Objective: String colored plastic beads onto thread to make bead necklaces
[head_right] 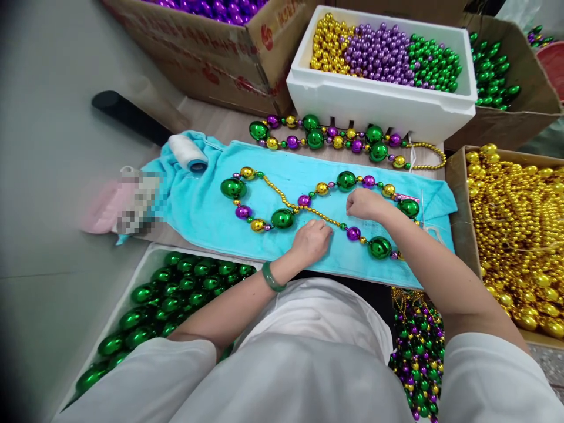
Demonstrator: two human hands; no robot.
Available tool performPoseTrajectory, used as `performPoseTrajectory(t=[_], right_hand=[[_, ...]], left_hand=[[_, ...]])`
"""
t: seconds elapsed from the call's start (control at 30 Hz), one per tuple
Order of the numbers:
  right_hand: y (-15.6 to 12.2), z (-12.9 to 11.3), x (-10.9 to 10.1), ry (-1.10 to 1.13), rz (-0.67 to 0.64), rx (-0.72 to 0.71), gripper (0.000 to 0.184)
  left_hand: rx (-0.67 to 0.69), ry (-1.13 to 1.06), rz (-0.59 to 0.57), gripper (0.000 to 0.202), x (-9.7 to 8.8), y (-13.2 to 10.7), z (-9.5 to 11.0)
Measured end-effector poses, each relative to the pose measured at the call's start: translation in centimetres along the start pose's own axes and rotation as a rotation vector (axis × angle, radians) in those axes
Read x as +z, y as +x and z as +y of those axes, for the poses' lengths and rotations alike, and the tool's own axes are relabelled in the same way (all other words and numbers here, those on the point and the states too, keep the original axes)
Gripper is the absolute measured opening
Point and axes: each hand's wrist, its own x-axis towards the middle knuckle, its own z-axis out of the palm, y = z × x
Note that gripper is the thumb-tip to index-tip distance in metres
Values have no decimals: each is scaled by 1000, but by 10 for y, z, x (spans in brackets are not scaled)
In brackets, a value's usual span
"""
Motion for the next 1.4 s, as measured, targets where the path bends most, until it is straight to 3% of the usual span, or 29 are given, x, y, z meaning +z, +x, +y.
performPoseTrajectory(t=[0.1,0.33,0.53,0.63,0.73,0.87,0.93,1.0,1.13,1.23,1.4], right_hand=[[-4,-5,-4,39,-6,-25,13],[-12,-13,-10,196,-66,-112,18],[-8,-18,8,298,-182,-181,22],[-4,-17,18,416,-205,-203,16],[-2,-15,19,490,-197,-192,10],[-6,-13,12,554,-188,-157,8],[-8,-12,10,582,-199,-128,8],[-8,-10,10,606,-198,-109,8],[-7,-7,15,630,-165,-138,12],[-7,-9,19,575,-129,-159,13],[-10,-14,23,483,-82,-143,13]], left_hand=[[-74,-141,12,26,-4,1,-2],[-280,-674,173,21,-19,11,-12],[-473,-1218,135,29,-23,24,-11],[-510,-1380,104,29,-29,27,-8],[-525,-1353,163,30,-32,27,-9],[-426,-902,579,32,-30,20,-14],[-347,-667,682,30,-28,13,-16],[-280,-549,666,24,-25,6,-14],[-238,-582,443,27,-18,0,-2],[-343,-823,366,23,-10,8,7],[-655,-1440,385,17,-5,31,12]])
